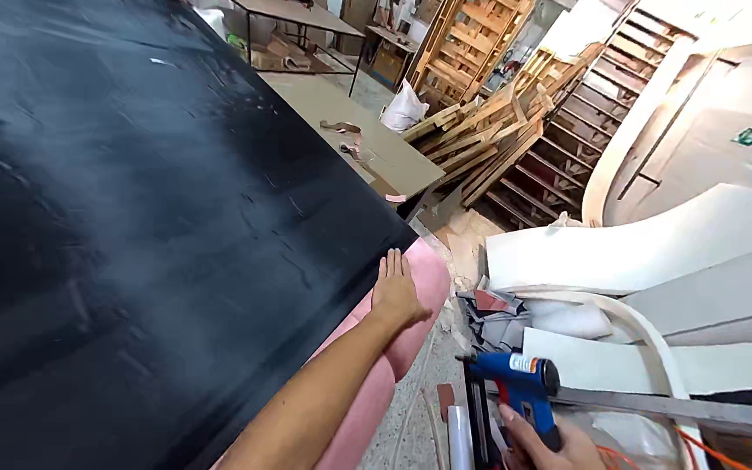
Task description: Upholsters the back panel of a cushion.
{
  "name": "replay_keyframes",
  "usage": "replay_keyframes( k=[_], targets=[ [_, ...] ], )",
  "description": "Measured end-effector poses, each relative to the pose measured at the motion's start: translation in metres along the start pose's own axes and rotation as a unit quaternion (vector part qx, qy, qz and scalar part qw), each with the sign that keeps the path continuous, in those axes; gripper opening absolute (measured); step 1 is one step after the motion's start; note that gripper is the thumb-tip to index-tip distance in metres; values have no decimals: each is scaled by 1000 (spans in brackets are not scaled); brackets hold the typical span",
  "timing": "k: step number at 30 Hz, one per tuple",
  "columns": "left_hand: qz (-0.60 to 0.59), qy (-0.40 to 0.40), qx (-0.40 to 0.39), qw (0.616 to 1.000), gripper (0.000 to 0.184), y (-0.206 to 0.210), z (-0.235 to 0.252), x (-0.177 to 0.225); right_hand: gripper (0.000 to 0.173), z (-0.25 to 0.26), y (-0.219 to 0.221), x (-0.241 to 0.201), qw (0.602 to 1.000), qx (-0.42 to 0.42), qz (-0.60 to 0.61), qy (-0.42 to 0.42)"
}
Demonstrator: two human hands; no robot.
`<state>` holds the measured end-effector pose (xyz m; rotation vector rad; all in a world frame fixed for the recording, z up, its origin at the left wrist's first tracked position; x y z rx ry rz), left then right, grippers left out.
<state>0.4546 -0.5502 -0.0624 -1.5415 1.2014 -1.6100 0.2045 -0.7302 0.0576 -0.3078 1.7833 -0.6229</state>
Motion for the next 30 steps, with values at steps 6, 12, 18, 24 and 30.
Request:
replay_keyframes(
  k=[6, 12, 18, 24, 30],
  targets=[
    [-31, 2, 33, 999, 127, 11, 22, 11, 47, 221, 16, -47, 976, -34, -171, -130],
    [-20, -3, -1, 1000, 104, 5, 23, 13, 38, 335, 47, -83, 948, -146, -261, -110],
    [11, -7, 63, 998, 95, 4, 24, 14, 41, 355, 56, -99, 917, -216, -322, -93],
    [7, -3, 31, 999, 92, 5, 22, 13, 36, 352, 61, -101, 905, -233, -347, -83],
    [-77, -55, 159, 983, 79, -1, -37, -7, 41, 320, 69, -104, 899, -247, -330, -149]
  ],
)
Point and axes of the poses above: each hand's wrist, its own z-axis towards the middle knuckle, its own y-axis out of the palm, x = y × z, the point moved 3 cm from there along z, towards the middle knuckle
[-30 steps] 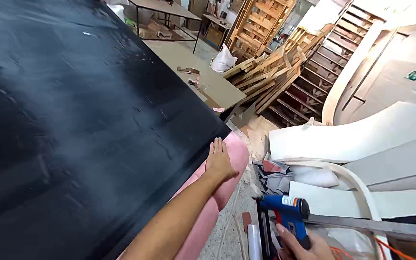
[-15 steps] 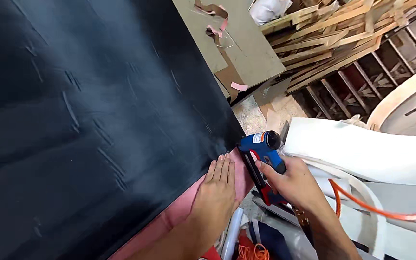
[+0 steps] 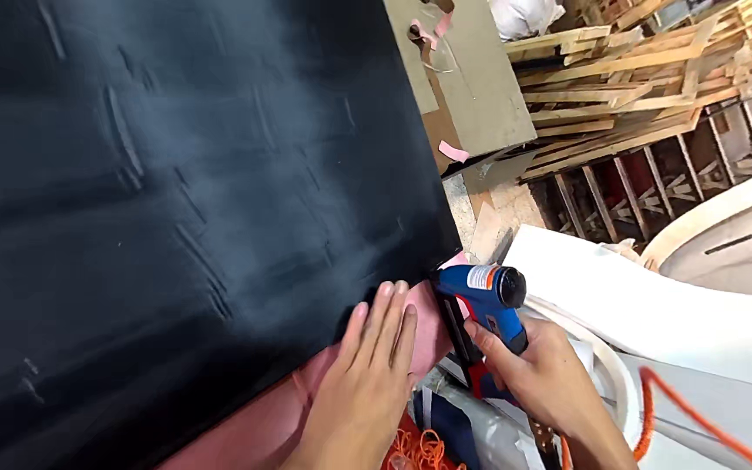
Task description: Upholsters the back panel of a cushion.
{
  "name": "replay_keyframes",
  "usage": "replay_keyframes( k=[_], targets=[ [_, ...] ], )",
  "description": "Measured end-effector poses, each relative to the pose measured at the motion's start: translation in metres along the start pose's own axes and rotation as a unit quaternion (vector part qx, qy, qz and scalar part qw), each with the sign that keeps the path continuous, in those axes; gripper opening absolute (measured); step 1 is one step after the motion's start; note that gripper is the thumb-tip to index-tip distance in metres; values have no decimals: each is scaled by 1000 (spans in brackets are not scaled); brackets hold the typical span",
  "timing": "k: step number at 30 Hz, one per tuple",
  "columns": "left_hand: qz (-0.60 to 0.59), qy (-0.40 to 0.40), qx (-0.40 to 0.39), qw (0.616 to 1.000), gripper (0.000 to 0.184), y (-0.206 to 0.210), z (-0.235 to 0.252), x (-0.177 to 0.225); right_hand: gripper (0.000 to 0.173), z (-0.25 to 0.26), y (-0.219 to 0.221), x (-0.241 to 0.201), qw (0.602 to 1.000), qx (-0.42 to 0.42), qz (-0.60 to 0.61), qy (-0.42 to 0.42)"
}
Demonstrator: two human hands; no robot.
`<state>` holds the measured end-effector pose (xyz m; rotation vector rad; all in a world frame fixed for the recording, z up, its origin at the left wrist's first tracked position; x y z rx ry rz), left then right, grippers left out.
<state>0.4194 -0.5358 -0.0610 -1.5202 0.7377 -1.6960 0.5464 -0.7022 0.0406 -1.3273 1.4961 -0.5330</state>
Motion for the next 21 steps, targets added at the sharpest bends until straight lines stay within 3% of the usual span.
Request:
replay_keyframes(
  k=[3, 12, 18, 21],
  targets=[
    [58, -24, -26, 998, 90, 1, -26, -5, 40, -11, 12, -6, 1000, -1, 13, -8],
    [112, -16, -77, 991, 92, -3, -28, 1, 37, -19, 22, -19, 1000, 4, 11, 27],
    [136, -7, -81, 987, 75, -4, -31, 2, 37, -35, 40, -39, 1000, -10, 27, -4],
    [57, -18, -53, 997, 63, -19, -42, -5, 34, -47, 46, -48, 999, -15, 31, -13]
  ],
)
Point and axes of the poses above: each hand's wrist, its own z-axis towards the middle knuckle, its own y-axis out of the palm, x = y × z, the point moved 3 cm from there along z, towards the middle knuckle
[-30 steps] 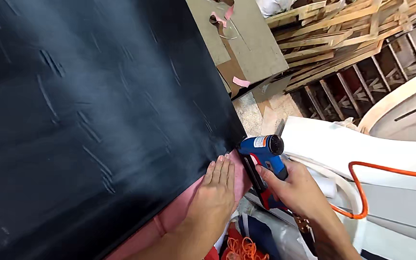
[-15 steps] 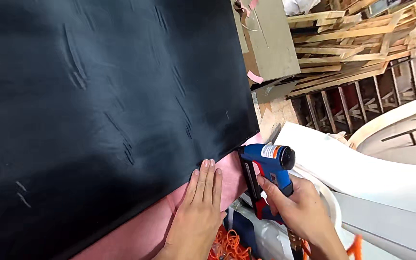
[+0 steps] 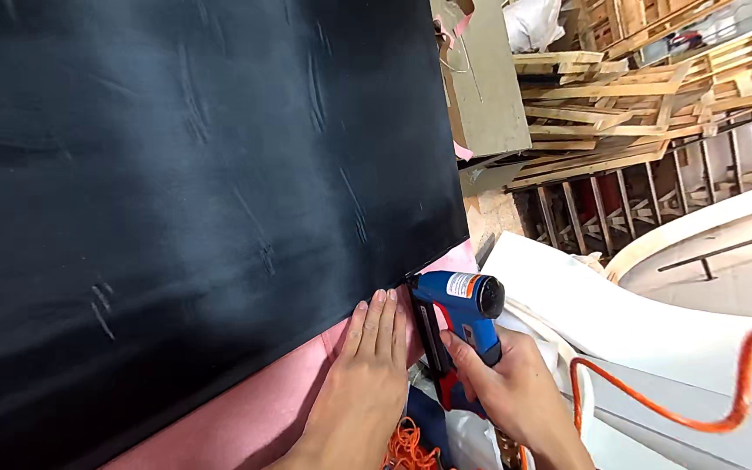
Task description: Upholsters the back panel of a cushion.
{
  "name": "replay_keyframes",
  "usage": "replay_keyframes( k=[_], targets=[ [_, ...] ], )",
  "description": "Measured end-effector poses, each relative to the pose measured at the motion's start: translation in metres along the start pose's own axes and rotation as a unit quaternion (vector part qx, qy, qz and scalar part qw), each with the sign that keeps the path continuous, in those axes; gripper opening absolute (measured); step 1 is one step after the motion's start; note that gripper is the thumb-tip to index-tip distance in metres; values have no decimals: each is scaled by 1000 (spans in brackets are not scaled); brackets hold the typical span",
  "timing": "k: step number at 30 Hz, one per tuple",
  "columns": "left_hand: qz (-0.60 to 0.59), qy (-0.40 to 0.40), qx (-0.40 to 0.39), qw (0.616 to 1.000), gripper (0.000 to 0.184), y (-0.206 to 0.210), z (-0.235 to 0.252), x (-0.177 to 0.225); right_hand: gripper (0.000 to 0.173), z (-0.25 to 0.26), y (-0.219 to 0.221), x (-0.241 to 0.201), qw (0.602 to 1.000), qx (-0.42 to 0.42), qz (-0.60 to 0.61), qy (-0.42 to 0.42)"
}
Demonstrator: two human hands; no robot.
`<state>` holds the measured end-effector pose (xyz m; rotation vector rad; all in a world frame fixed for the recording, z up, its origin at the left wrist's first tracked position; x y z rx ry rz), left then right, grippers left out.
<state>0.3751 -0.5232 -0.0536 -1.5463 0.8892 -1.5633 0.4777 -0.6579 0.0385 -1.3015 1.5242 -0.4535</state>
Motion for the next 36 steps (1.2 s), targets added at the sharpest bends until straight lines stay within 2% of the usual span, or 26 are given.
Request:
replay_keyframes(
  k=[3, 6, 11, 21, 23, 25, 27, 29, 32, 36],
  targets=[
    [-77, -32, 42, 996, 66, -11, -30, -25, 33, -9, 8, -10, 1000, 0, 5, -26],
    [-6, -16, 38, 999, 71, -7, -53, -36, 32, -19, 18, -16, 1000, 2, -2, -29],
    [52, -15, 26, 998, 52, -6, -54, -30, 29, -27, 25, -24, 1000, 4, 6, -25],
    [76, 0, -4, 997, 50, -10, -56, -33, 26, -44, 46, -40, 999, 5, 21, -25],
    [56, 3, -9, 998, 50, -12, -58, -36, 28, -47, 54, -45, 1000, -2, 16, -23],
    [-12, -3, 17, 1000, 48, -19, -66, -43, 28, -49, 57, -47, 1000, -2, 3, -15],
    [-102, -32, 50, 993, 54, -37, -83, -59, 27, -53, 56, -52, 1000, -6, -3, -9],
    [-134, -39, 29, 990, 53, -58, -108, -85, 25, -58, 57, -60, 1000, -12, 2, -11],
    [-77, 20, -39, 996, 46, -67, -148, -113, 24, -72, 65, -73, 1000, -24, -1, -12],
    [-14, 90, -39, 995, 37, -62, -157, -118, 23, -85, 84, -90, 999, -29, 7, -16]
  ],
)
Point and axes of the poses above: each hand's wrist, its own z-axis towards the middle knuckle, its own y-axis out of the palm, x = y × z, the point moved 3 cm from there along z, towards the middle knuckle
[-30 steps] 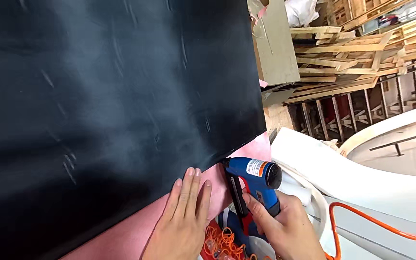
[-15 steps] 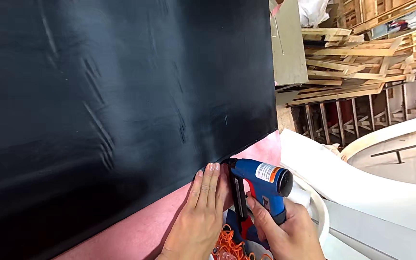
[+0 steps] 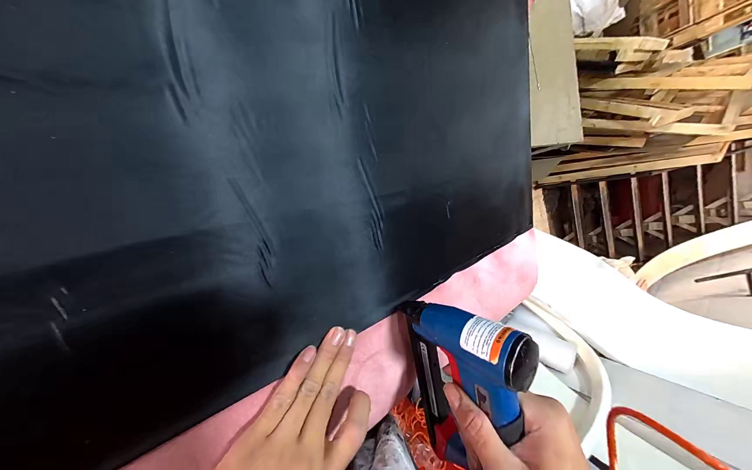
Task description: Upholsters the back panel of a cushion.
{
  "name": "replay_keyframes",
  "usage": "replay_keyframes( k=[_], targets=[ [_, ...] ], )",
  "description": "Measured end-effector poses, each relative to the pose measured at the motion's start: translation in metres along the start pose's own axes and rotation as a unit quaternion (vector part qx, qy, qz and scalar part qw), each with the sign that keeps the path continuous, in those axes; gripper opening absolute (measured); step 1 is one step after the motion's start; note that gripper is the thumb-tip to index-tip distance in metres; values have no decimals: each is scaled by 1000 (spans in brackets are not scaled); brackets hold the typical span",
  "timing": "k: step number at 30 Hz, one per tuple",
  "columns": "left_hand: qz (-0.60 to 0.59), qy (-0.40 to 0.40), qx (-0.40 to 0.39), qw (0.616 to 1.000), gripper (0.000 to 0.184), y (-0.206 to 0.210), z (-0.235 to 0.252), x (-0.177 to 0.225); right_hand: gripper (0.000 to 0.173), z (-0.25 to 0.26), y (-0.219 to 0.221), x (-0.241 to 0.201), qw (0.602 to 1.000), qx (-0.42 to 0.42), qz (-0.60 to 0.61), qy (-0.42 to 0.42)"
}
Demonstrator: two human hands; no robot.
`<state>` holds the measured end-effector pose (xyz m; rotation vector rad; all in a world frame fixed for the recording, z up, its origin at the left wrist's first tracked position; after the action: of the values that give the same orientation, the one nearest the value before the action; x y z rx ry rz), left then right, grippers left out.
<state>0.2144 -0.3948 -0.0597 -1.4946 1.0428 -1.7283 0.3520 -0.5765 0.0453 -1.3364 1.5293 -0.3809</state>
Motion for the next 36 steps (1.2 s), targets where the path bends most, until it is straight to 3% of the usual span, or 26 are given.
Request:
replay_keyframes(
  k=[5, 12, 18, 22, 24, 26, 30, 36],
  targets=[
    [42, -15, 28, 999, 38, 4, 3, 5, 25, -3, 15, -4, 1000, 14, -6, 22],
    [26, -34, 63, 997, 45, 11, -2, 6, 25, -26, 39, -34, 1000, 4, -1, 0],
    [4, -68, 78, 995, 40, 11, -8, 11, 25, -30, 51, -44, 999, 1, -26, 20],
    [-63, -112, 65, 990, 50, -8, -47, -4, 29, -41, 54, -52, 999, -3, -34, -18],
    [-22, -137, 51, 989, 59, -15, -80, -17, 31, -46, 61, -55, 999, -19, -19, -35],
    [29, -114, 33, 992, 67, -16, -97, -27, 30, -47, 70, -57, 998, -33, -5, -46],
    [109, -88, 85, 987, 77, -4, -100, -27, 25, -48, 79, -64, 998, -57, -2, -42],
    [9, -74, 70, 995, 75, -15, -117, -39, 28, -60, 86, -79, 999, -27, -32, -14]
  ],
)
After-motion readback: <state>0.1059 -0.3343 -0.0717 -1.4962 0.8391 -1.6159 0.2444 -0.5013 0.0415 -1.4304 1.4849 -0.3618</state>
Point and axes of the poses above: each hand's wrist, its own z-axis towards the middle knuckle, its own y-axis out of the palm, x = y × z, the point moved 3 cm from there along z, towards the middle knuckle
